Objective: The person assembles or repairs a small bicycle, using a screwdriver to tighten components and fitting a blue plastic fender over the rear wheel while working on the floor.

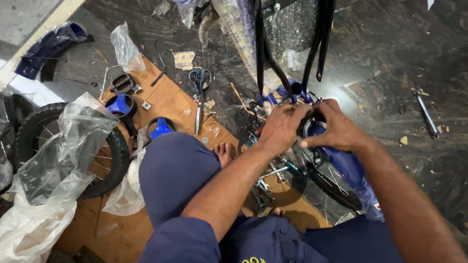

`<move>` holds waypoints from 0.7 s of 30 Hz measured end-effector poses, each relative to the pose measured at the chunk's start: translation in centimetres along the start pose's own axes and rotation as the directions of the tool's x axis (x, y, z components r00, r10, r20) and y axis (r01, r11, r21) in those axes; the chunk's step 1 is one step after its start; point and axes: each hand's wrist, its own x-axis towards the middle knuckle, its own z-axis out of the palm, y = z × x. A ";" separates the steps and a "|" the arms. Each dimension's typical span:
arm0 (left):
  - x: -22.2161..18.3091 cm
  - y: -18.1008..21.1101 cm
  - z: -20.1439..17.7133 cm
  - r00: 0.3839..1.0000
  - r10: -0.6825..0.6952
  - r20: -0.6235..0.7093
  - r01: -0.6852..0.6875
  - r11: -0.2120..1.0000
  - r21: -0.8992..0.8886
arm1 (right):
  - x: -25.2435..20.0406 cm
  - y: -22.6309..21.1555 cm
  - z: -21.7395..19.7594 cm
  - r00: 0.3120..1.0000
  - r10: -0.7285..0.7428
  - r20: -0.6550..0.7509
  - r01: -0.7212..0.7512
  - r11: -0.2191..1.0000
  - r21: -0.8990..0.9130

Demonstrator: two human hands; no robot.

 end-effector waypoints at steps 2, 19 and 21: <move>-0.1 -0.1 0.3 1.000 0.010 -0.018 -0.010 1.000 -0.009 | -0.2 0.3 0.1 0.998 -0.050 -0.029 0.050 0.999 -0.007; -1.5 0.2 1.2 0.964 -0.045 -0.263 0.116 0.958 0.262 | -2.5 -1.8 1.2 0.963 -0.153 -0.222 0.085 0.954 -0.289; -2.2 0.8 1.1 0.954 -0.034 -0.299 0.135 0.936 0.325 | -2.6 -1.9 1.6 0.921 -0.263 -0.288 0.175 0.939 -0.297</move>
